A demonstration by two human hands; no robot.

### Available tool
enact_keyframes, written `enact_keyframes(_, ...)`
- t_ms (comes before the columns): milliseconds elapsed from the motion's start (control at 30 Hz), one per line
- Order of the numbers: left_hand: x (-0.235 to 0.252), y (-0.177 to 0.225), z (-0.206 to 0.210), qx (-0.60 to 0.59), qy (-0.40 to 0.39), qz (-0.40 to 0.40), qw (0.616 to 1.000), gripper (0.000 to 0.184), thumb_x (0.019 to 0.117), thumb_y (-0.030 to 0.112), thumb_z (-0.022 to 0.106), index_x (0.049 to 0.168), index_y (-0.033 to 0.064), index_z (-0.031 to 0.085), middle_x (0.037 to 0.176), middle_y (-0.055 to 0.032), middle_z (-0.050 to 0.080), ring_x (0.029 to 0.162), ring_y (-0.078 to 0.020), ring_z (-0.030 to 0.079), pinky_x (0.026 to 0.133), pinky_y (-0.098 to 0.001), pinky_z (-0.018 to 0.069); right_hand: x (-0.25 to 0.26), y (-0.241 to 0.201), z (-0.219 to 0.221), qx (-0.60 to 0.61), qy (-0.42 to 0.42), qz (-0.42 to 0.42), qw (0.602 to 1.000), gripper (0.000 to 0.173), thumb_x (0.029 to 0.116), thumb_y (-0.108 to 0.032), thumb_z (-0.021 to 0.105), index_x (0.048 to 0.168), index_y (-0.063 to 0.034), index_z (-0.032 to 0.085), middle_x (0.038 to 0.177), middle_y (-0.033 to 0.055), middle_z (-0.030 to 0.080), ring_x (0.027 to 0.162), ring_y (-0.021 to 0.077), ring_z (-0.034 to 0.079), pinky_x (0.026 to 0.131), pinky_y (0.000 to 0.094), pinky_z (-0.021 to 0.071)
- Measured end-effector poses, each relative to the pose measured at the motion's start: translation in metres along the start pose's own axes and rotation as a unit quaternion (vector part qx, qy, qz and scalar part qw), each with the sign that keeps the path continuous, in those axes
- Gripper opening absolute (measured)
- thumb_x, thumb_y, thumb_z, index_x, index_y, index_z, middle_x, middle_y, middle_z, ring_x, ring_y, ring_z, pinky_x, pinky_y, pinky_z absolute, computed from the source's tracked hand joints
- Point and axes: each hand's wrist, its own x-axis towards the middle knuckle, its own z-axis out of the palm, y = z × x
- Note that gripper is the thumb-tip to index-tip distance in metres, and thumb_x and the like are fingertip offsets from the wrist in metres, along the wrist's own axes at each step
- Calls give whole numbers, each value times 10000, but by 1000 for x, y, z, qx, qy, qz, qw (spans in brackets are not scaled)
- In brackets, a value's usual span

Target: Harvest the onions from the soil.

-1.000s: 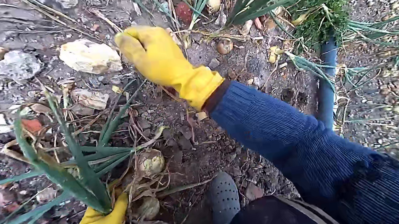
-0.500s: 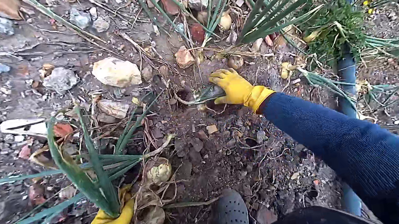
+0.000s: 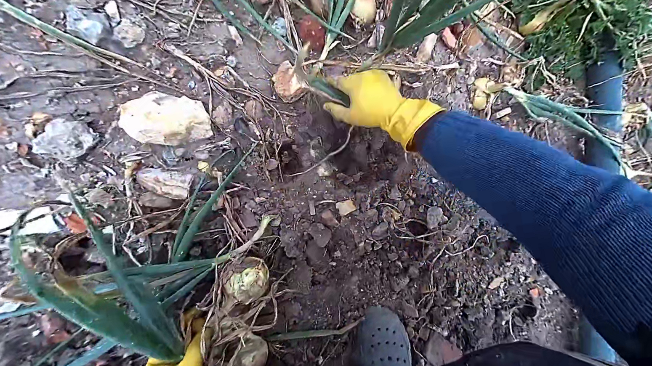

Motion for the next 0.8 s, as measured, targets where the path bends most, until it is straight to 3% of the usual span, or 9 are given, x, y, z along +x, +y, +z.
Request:
enact_keyframes(67,-4,0,-1,0,0,-3,1000,247,805,98,758,1035,62,676,857,57,731,744,-37,702,670,-233,618,23,16,-29,13,-43,3,999,665,930,-480,671,1527,-232,519,1454,57,613,1342,270,581,1121,582,449)
enact_keyframes(167,3,6,1,10,0,6,1000,246,809,68,736,1047,44,679,860,63,730,740,-18,695,667,-218,611,27,13,-32,2,-85,-41,996,701,861,-397,788,1504,-277,534,1523,89,530,1365,310,544,1093,589,473)
enact_keyframes(300,4,7,3,16,-2,2,1000,259,803,130,745,1040,36,695,867,10,737,734,-61,701,660,-264,616,-13,-7,3,29,-14,24,999,586,830,-153,779,1396,-172,630,1569,116,476,1377,374,509,1065,594,498)
enact_keyframes(367,3,7,3,34,-5,-7,999,308,798,169,751,1074,44,696,906,0,743,758,-66,706,672,-268,615,-37,-14,5,13,-27,64,997,525,844,-197,775,1355,-167,655,1498,119,546,1330,362,554,1040,599,509)
enact_keyframes(433,2,8,5,67,-4,-18,998,317,792,191,757,1073,53,706,894,-8,745,737,-73,706,650,-282,615,-68,-27,-7,-27,-102,132,986,466,813,-235,788,1265,-193,685,1313,147,643,1141,386,655,880,657,555)
enact_keyframes(533,5,17,-1,179,2,-34,983,294,792,263,757,1033,97,730,825,-2,729,705,-97,692,644,-365,597,-85,-59,-33,-68,-186,158,967,220,822,-303,771,949,-127,733,962,178,712,889,421,688,705,691,530)
enact_keyframes(567,5,21,-4,209,2,-43,977,282,791,286,758,1010,110,737,785,-7,717,669,-119,680,623,-407,582,-84,-69,-37,-59,-178,129,974,223,866,-342,747,973,-146,751,981,146,724,924,384,694,756,664,541)
enact_keyframes(667,-3,44,-18,184,30,-52,981,224,764,262,762,936,118,749,700,0,692,572,-123,649,534,-382,561,-72,-111,-28,33,-66,11,997,330,971,-349,664,1240,-171,735,1306,87,689,1221,288,646,1045,555,516)
enact_keyframes(800,-9,79,-86,49,23,44,998,294,804,110,708,1075,10,654,825,-2,712,639,-81,673,547,-271,595,-30,-191,-6,136,-4,-3,991,339,1033,-454,560,1144,-201,756,1087,39,758,1035,226,722,915,535,581)
